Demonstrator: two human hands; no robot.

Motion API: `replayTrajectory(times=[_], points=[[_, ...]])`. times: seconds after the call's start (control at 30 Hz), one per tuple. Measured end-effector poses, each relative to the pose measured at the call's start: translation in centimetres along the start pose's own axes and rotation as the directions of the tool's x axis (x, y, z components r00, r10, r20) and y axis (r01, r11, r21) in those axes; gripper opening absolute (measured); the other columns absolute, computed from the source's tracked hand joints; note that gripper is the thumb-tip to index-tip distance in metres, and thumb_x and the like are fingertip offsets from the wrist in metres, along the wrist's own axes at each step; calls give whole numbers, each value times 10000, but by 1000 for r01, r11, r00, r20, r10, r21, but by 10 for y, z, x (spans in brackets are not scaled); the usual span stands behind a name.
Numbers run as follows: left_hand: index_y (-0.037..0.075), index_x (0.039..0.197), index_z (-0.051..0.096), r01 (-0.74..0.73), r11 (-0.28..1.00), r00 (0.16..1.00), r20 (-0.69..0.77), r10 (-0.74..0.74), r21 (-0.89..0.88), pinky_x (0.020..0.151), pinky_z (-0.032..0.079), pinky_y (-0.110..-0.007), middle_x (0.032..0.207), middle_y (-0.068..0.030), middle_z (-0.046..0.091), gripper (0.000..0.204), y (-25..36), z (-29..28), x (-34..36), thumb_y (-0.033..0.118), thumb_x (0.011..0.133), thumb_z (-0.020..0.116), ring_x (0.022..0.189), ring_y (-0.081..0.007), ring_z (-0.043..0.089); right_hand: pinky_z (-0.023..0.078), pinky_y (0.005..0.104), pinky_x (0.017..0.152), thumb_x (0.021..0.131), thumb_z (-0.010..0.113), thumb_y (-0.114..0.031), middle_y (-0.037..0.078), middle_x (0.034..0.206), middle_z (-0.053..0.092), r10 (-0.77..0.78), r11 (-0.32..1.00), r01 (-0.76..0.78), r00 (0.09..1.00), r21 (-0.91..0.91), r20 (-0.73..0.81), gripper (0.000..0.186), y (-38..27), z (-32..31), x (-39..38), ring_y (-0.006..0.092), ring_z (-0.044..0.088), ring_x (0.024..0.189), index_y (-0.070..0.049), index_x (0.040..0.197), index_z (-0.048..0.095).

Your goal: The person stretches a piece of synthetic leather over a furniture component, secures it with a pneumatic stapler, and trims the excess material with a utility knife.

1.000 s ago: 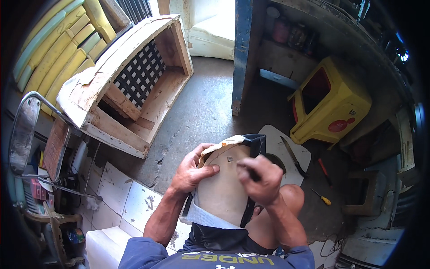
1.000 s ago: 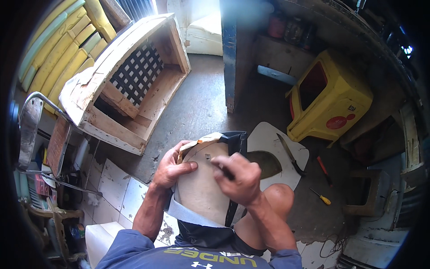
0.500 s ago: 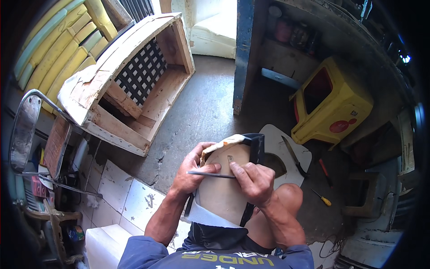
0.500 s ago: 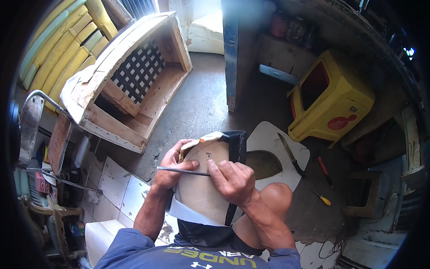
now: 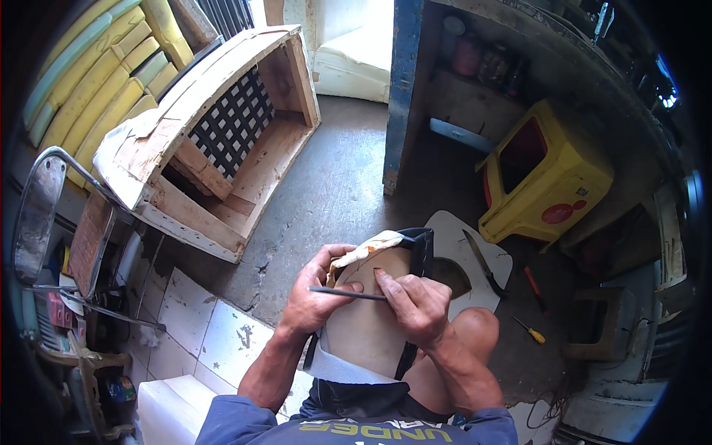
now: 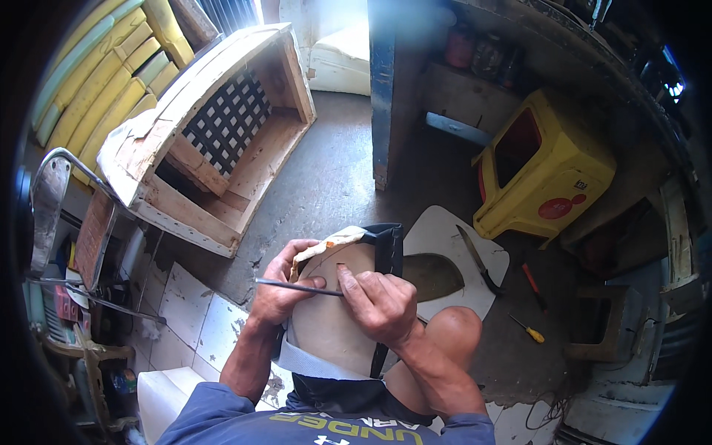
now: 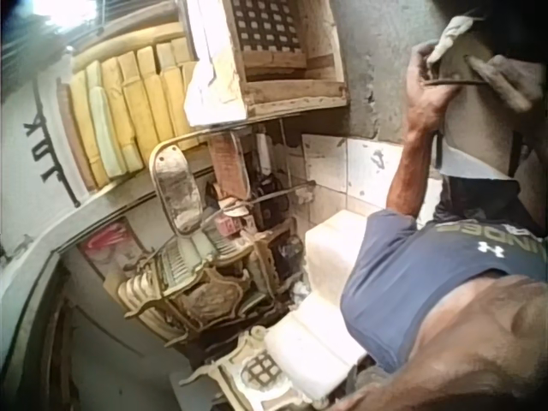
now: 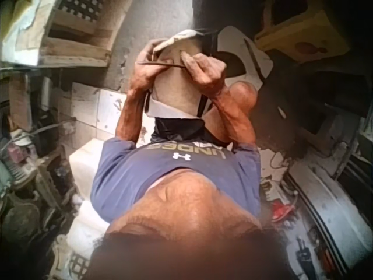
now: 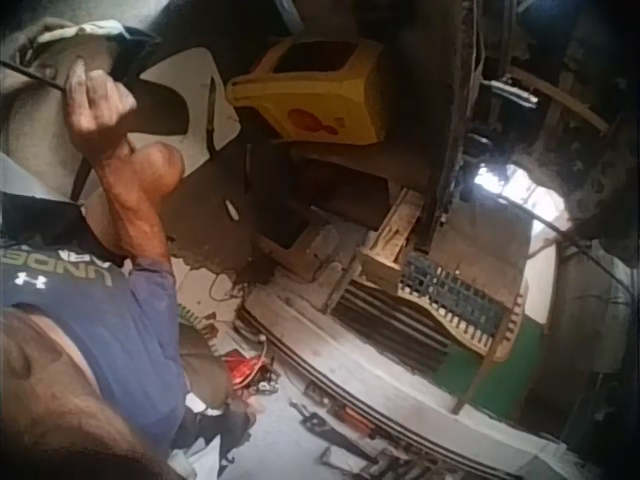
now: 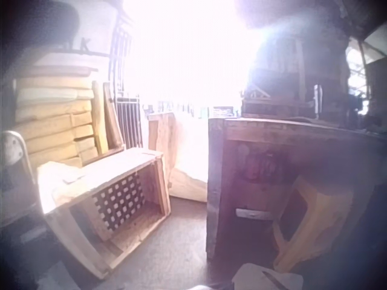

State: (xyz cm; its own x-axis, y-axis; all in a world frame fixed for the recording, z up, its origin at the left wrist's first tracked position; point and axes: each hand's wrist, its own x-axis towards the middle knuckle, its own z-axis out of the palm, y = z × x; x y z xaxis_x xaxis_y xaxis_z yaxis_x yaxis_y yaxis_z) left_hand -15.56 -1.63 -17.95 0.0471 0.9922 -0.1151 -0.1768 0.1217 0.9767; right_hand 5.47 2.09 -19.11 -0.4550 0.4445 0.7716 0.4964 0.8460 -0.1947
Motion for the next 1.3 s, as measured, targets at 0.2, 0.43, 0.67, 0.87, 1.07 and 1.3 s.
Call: replayTrajectory(times=[0.2,0.43,0.67,0.87,1.07,1.3], points=[[-12,1406,565,61,993,997,42,-57,-99,1063,497,-334,1277,-117,665,634,-3,-8,0,97,852,851,1195,-187,632,481,297,485,768,772,-61,26,744,580,-123,992,113,976,62,177,348,8,-12,14,136,597,549,49,1096,743],[-11,1398,573,89,993,996,22,-88,-72,1038,507,-324,1255,-106,674,595,0,-6,-4,90,869,826,1166,-167,641,440,308,480,750,818,-43,10,674,517,-86,995,77,983,62,163,359,0,-14,9,136,572,535,15,1102,773],[-25,1329,653,208,978,978,26,-208,20,970,538,-314,1175,-80,734,477,16,-2,-7,139,913,821,1066,-136,675,432,304,475,772,826,-45,-1,663,516,-65,991,52,992,122,106,315,2,-7,6,136,548,515,0,1080,780],[-39,1320,683,226,972,974,41,-224,-64,951,552,-313,1171,-87,753,438,19,-3,-15,138,937,801,1046,-140,693,435,305,475,772,816,-35,2,661,523,-47,987,30,993,161,108,299,-4,-8,9,147,549,513,-9,1068,782],[-40,1301,693,252,965,966,84,-246,-73,912,583,-314,1142,-90,761,378,23,-2,-17,137,974,759,1009,-136,709,445,315,499,805,795,-47,7,691,547,-70,984,36,979,173,192,252,-8,-15,10,138,581,540,-10,1053,774],[-34,1304,673,262,961,962,98,-253,-89,879,592,-316,1123,-102,758,419,20,1,-14,168,955,787,967,-145,725,480,335,502,834,787,-38,32,674,597,99,949,-132,987,285,127,137,-9,-21,10,179,616,532,-16,968,768]])
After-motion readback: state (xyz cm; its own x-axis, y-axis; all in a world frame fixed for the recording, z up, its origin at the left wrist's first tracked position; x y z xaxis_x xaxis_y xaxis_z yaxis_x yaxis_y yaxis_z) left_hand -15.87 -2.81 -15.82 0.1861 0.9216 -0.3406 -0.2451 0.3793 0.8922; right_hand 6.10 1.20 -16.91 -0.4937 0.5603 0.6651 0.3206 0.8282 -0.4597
